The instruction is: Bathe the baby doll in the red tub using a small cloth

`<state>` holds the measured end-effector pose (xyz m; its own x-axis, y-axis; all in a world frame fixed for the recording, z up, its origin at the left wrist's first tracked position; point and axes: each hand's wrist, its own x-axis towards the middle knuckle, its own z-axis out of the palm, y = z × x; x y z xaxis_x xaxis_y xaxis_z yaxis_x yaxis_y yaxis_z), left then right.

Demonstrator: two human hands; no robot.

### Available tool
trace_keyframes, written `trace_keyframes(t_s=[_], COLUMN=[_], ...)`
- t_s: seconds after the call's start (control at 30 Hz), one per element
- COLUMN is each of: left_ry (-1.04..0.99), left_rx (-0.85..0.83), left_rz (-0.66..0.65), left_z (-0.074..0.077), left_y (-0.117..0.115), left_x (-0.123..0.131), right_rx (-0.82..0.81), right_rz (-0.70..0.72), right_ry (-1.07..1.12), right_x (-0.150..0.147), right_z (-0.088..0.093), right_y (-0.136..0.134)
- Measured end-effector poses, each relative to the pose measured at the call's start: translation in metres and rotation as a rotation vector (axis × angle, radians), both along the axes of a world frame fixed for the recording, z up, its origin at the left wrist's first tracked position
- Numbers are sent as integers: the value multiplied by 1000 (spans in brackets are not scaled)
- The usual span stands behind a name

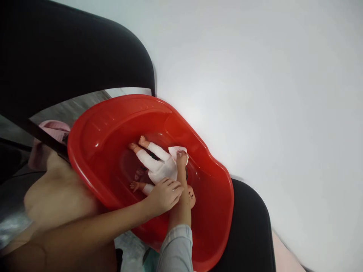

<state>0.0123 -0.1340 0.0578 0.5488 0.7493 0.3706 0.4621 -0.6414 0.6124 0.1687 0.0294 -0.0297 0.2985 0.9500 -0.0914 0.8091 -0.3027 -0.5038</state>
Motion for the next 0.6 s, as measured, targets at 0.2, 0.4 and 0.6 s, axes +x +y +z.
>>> trace_keyframes(t_s=[0.2,0.4,0.6], left_ry=[-27,-43,-310], left_rx=[-183,-409,-657], left_rz=[46,86,198], left_z=[4,2,-17], left_y=[8,18,42], left_x=[-3,-6,-2], right_rx=[-181,-181,-37], right_rz=[-164,-147,97], right_ry=[-157,-205,-120], right_x=[-10,-15,2], right_z=[-30,-29,1], right_y=[16,24,3])
